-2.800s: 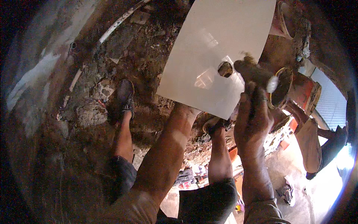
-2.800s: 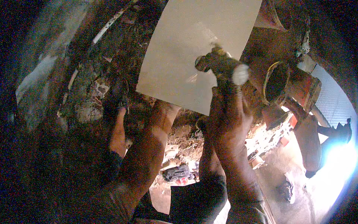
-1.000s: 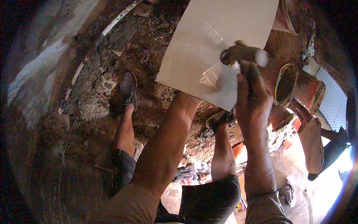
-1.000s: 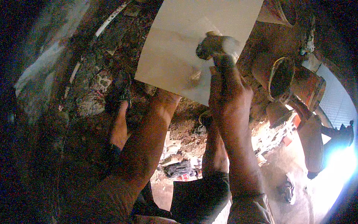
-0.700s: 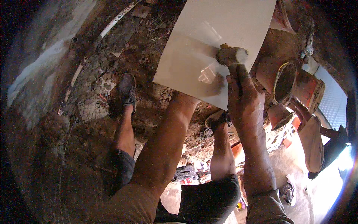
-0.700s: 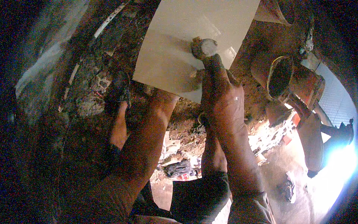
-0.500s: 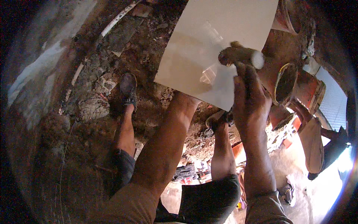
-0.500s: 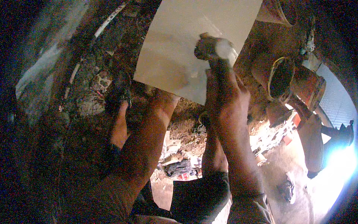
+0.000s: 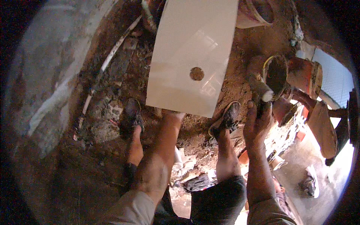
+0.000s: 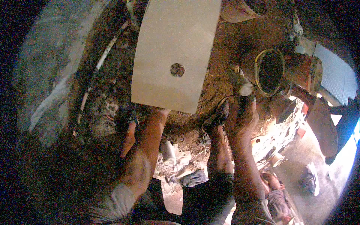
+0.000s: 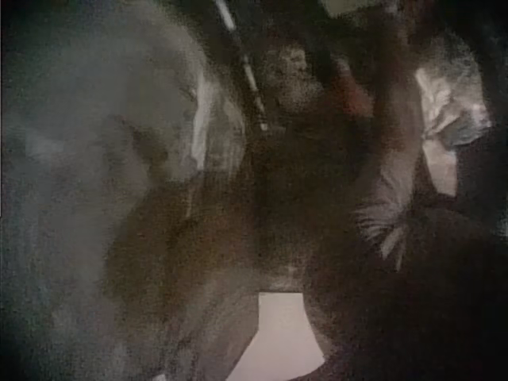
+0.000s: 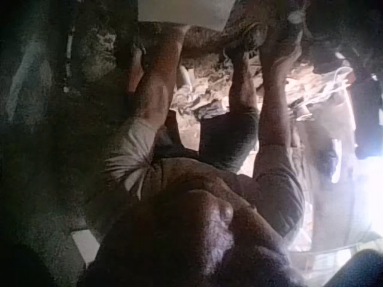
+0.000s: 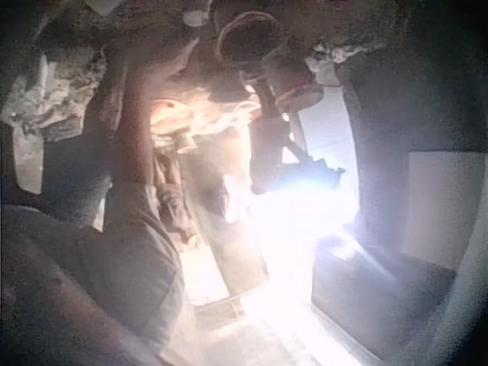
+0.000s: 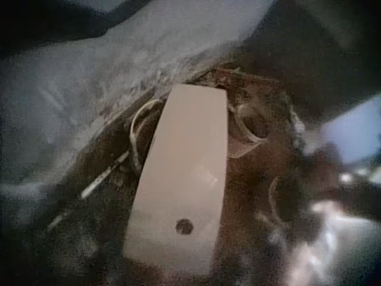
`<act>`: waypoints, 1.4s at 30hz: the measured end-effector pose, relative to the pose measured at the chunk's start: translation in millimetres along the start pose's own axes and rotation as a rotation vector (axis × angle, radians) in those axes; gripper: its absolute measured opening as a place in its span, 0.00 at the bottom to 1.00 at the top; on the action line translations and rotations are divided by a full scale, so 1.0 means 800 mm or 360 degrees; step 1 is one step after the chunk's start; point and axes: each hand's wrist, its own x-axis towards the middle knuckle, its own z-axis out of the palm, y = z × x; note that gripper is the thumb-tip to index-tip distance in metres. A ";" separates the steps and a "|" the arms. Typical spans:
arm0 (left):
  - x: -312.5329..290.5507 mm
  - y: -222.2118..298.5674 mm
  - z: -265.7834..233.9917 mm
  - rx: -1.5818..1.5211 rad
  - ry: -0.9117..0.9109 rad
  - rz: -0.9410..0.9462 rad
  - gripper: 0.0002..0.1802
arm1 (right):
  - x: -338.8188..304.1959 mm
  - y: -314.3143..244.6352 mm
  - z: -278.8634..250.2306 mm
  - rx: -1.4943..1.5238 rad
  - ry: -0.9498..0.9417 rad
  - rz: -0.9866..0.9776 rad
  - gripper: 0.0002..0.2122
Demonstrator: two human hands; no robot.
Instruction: The person uses a hammer to tap a white ceramic tile into place on a wall, ensuring it is flush with adjacent tiles. They then wipe the tile surface with a cloth to remove excess adhesive or dust. Finally, the person picks up a new tile from the floor to prepare for the next installation step.
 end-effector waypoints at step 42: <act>-0.328 -0.084 0.395 0.1379 -0.0201 -0.0051 0.43 | -0.191 -0.068 -0.315 -0.0094 0.0622 0.0170 0.09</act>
